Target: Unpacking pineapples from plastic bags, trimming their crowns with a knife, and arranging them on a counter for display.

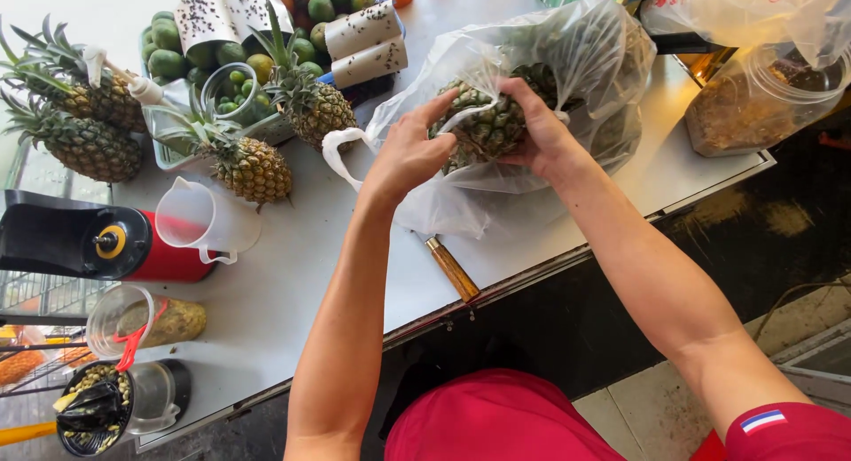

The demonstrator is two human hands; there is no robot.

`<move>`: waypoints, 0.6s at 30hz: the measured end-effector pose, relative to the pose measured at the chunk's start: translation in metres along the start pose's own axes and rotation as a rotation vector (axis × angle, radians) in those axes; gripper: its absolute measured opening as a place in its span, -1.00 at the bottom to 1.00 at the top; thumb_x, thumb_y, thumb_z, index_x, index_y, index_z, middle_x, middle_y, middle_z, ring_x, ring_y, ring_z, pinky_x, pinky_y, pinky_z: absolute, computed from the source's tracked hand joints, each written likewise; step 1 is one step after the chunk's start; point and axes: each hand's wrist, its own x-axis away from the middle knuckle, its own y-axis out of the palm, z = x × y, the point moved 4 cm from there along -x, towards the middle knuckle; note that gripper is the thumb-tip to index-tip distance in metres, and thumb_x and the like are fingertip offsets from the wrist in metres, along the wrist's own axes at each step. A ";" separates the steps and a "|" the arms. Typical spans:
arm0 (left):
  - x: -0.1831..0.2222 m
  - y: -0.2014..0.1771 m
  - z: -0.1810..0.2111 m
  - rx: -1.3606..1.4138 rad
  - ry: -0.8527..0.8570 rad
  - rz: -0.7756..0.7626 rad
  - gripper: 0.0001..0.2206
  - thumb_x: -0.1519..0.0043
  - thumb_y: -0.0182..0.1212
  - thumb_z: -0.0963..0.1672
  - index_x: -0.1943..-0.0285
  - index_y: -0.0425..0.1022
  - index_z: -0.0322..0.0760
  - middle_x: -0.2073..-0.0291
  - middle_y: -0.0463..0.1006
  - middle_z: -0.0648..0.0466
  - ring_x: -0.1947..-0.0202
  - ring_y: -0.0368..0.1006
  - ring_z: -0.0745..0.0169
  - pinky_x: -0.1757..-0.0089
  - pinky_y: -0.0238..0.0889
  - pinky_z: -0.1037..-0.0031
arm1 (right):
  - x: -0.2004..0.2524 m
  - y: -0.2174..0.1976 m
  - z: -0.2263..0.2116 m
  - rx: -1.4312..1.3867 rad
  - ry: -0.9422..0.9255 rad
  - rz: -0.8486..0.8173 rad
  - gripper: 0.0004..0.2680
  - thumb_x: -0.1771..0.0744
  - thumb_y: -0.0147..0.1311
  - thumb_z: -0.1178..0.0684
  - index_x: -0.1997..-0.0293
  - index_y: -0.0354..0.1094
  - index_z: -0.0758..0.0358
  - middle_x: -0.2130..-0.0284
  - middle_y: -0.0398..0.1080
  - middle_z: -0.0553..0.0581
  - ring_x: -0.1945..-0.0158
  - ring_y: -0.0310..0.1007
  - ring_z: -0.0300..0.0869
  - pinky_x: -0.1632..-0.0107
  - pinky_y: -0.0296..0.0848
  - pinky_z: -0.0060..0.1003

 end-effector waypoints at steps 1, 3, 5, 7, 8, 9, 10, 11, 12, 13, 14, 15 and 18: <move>0.003 0.000 0.002 0.014 0.125 -0.018 -0.34 -0.03 0.14 -0.18 -0.45 0.30 -0.11 -0.24 0.51 -0.13 -0.29 0.39 -0.05 -0.21 0.20 0.33 | 0.007 0.001 -0.002 -0.021 -0.018 -0.015 -0.52 -0.24 0.10 -0.43 -0.14 0.43 0.01 0.09 0.52 -0.02 0.08 0.55 -0.20 0.06 0.55 -0.12; 0.028 -0.017 0.031 0.043 0.182 -0.059 -0.31 -0.05 0.10 -0.21 -0.49 0.26 -0.08 -0.30 0.51 -0.08 -0.36 0.37 -0.03 -0.27 0.16 0.31 | 0.042 0.017 -0.019 -0.035 -0.025 -0.063 -0.53 -0.26 0.03 -0.43 -0.17 0.41 0.00 0.05 0.51 -0.03 0.04 0.54 -0.21 0.08 0.53 -0.13; 0.052 -0.027 0.054 0.074 0.246 -0.106 -0.28 -0.06 0.06 -0.24 -0.53 0.22 -0.05 -0.36 0.50 -0.03 -0.42 0.35 -0.01 -0.34 0.12 0.29 | 0.070 0.026 -0.028 -0.051 -0.035 -0.102 -0.54 -0.29 -0.05 -0.43 -0.20 0.39 -0.02 0.01 0.50 -0.04 0.00 0.52 -0.22 0.09 0.50 -0.15; 0.078 -0.040 0.074 -0.078 0.474 -0.044 -0.25 -0.10 0.10 -0.31 -0.57 0.19 -0.01 -0.51 0.30 -0.02 -0.53 0.20 -0.08 -0.44 0.07 0.25 | 0.093 0.039 -0.036 -0.231 -0.204 -0.333 -0.59 -0.36 -0.09 -0.30 -0.31 0.30 0.01 -0.16 0.43 0.06 -0.20 0.48 -0.13 -0.18 0.52 -0.07; 0.088 -0.044 0.079 -0.074 0.481 -0.048 -0.25 -0.10 0.10 -0.31 -0.57 0.19 -0.01 -0.51 0.30 -0.02 -0.53 0.20 -0.08 -0.44 0.07 0.25 | 0.101 0.037 -0.035 -0.229 -0.210 -0.326 -0.59 -0.36 -0.09 -0.30 -0.31 0.30 0.01 -0.16 0.43 0.06 -0.20 0.48 -0.13 -0.18 0.52 -0.07; 0.099 -0.046 0.084 -0.101 0.531 -0.087 -0.19 -0.08 0.09 -0.32 -0.61 0.08 -0.01 -0.57 0.15 -0.02 -0.58 0.10 -0.11 -0.46 0.04 0.24 | 0.110 0.034 -0.032 -0.276 -0.219 -0.309 -0.60 -0.39 -0.11 -0.27 -0.33 0.28 0.04 -0.20 0.40 0.09 -0.24 0.45 -0.11 -0.22 0.50 -0.05; 0.110 -0.049 0.088 -0.127 0.581 -0.126 -0.13 -0.06 0.08 -0.34 -0.65 -0.03 0.00 -0.63 0.00 -0.02 -0.62 -0.01 -0.14 -0.47 0.01 0.23 | 0.120 0.032 -0.029 -0.323 -0.228 -0.292 -0.62 -0.42 -0.13 -0.24 -0.36 0.27 0.06 -0.24 0.37 0.12 -0.28 0.43 -0.09 -0.26 0.48 -0.03; 0.114 -0.050 0.088 -0.120 0.591 -0.133 -0.13 -0.06 0.08 -0.34 -0.65 -0.03 0.00 -0.63 0.00 -0.02 -0.62 -0.01 -0.14 -0.47 0.01 0.23 | 0.130 0.026 -0.020 -0.321 -0.235 -0.280 -0.62 -0.42 -0.13 -0.24 -0.36 0.27 0.06 -0.24 0.37 0.12 -0.28 0.43 -0.09 -0.26 0.48 -0.03; 0.120 -0.051 0.088 -0.215 0.634 -0.131 -0.10 -0.03 0.18 -0.31 -0.64 -0.03 0.01 -0.62 -0.02 -0.01 -0.61 -0.05 -0.14 -0.48 -0.06 0.14 | 0.147 0.024 -0.024 -0.016 -0.634 -0.343 -0.60 -0.42 0.08 -0.15 -0.45 0.16 0.00 -0.36 0.27 0.13 -0.37 0.34 -0.11 -0.35 0.44 -0.07; 0.125 -0.053 0.088 -0.313 0.675 -0.121 -0.07 0.00 0.29 -0.27 -0.62 -0.03 0.02 -0.61 -0.04 0.01 -0.60 -0.09 -0.15 -0.48 -0.13 0.04 | 0.167 0.027 -0.023 0.308 -1.015 -0.413 -0.49 -0.42 0.29 -0.06 -0.54 0.05 -0.08 -0.48 0.17 0.13 -0.46 0.26 -0.12 -0.44 0.41 -0.10; 0.128 -0.057 0.093 -0.308 0.683 -0.120 -0.07 0.00 0.29 -0.27 -0.62 -0.03 0.02 -0.61 -0.04 0.01 -0.60 -0.09 -0.15 -0.48 -0.13 0.04 | 0.181 0.034 -0.034 0.317 -1.018 -0.407 -0.49 -0.42 0.29 -0.06 -0.54 0.05 -0.08 -0.48 0.17 0.13 -0.46 0.26 -0.12 -0.44 0.41 -0.10; 0.135 -0.062 0.099 -0.388 0.740 -0.074 -0.11 -0.03 0.38 -0.20 -0.59 0.02 0.14 -0.59 -0.03 0.04 -0.61 -0.08 -0.10 -0.50 -0.16 -0.03 | 0.182 0.034 -0.036 0.033 -0.640 -0.253 -0.60 -0.45 0.05 -0.14 -0.47 0.16 0.10 -0.36 0.26 0.21 -0.34 0.32 -0.07 -0.32 0.42 -0.09; 0.159 -0.087 0.111 -0.596 0.847 0.068 -0.16 -0.14 0.49 -0.09 -0.58 0.06 0.32 -0.61 -0.04 0.10 -0.62 -0.08 0.05 -0.52 -0.19 -0.04 | 0.210 0.087 -0.056 0.292 -0.523 -0.030 -0.59 -0.46 -0.19 -0.18 -0.40 0.29 0.25 -0.25 0.37 0.25 -0.23 0.41 -0.05 -0.21 0.44 -0.10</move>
